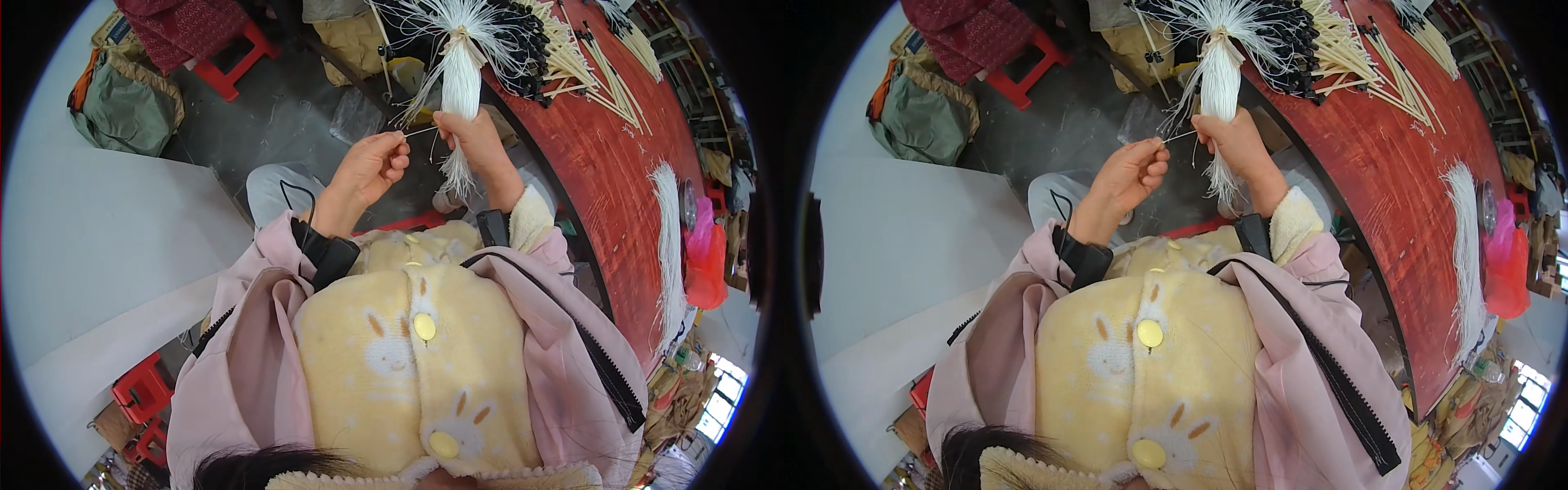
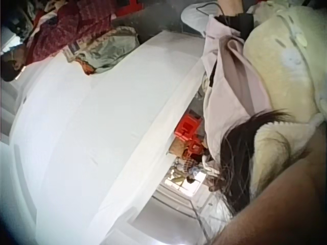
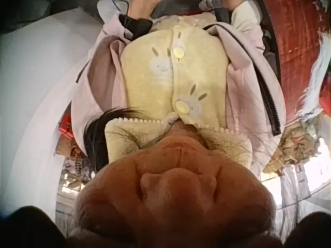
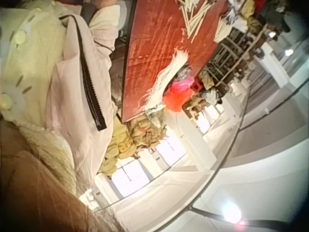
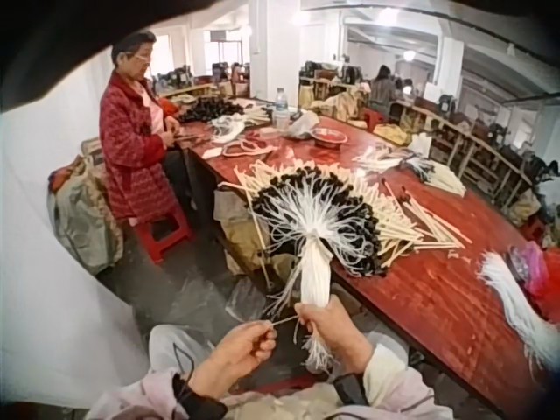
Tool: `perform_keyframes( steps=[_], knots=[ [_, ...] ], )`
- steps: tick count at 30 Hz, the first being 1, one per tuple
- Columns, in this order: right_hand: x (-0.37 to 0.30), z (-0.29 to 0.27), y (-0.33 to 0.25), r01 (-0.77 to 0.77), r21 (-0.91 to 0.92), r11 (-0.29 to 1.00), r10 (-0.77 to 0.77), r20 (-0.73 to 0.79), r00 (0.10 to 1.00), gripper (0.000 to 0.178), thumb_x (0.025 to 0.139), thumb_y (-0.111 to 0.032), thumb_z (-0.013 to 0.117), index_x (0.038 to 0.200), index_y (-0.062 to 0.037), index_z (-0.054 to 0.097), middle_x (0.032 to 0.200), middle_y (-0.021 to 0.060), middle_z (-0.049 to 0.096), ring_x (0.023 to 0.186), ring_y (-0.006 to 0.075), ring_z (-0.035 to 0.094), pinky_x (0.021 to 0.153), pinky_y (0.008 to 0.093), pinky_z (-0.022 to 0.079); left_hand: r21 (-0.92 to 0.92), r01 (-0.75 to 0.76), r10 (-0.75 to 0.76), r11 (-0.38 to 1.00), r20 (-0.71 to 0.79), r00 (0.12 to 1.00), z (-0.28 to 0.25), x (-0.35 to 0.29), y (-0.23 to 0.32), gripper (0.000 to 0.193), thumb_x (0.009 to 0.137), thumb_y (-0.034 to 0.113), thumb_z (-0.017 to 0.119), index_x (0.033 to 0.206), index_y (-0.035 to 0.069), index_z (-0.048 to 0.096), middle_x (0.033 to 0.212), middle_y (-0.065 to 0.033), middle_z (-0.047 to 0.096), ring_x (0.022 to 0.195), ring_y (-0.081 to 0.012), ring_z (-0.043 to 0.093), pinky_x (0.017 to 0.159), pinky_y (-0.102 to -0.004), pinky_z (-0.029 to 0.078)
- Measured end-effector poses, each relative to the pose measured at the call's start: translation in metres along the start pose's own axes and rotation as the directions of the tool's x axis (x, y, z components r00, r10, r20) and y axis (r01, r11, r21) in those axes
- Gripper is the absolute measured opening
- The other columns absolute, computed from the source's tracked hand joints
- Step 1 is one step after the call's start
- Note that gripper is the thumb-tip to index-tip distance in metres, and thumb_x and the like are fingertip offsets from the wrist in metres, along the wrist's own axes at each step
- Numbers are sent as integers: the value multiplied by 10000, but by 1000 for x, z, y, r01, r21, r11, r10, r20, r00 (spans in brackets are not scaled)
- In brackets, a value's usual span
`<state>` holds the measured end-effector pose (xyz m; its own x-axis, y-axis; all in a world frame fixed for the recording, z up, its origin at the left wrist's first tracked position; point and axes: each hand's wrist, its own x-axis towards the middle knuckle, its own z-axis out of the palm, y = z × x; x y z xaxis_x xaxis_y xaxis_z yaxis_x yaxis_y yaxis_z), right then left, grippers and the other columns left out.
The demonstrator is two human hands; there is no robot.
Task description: Manually assembling and tying decorative white fibers onto fan-like frames at a production workbench.
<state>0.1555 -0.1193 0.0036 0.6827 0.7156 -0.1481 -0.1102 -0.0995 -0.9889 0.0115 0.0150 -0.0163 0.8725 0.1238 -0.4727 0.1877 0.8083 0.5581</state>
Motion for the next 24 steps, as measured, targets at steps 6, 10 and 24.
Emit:
perform_keyframes(
  steps=[6, 10, 24],
  knots=[
    [-2, 1, -3, 8, 16, 1000, -8, -8, 1000, 170, 786, -191, 648, 692, -66, 582, 602, -6, 546, 486, 72, 480, 462, 218, 357, 521, -375, 432, 766, 14, 902, -1, 5, -19, 119, 893, 179, 579, 849, 74, 544, 738, 0, 543, 562, -69, 468, 476, -183, 352],
    [-2, 3, -3, -22, 113, 993, 25, -17, 1000, 155, 775, -183, 659, 704, -65, 590, 602, -3, 550, 483, 77, 481, 463, 217, 356, 556, -362, 419, 748, 27, 907, -6, 12, -20, 133, 911, 200, 556, 879, 71, 549, 760, -3, 550, 592, -73, 486, 482, -188, 362],
    [-2, 2, -4, -52, 199, 979, 59, -26, 998, 149, 782, -181, 656, 712, -75, 578, 589, -4, 538, 470, 76, 461, 456, 215, 329, 138, -141, 148, 980, -49, 988, 22, -15, 11, 176, 912, 236, 554, 877, 64, 567, 767, -17, 556, 597, -83, 518, 463, -193, 375]
  ],
)
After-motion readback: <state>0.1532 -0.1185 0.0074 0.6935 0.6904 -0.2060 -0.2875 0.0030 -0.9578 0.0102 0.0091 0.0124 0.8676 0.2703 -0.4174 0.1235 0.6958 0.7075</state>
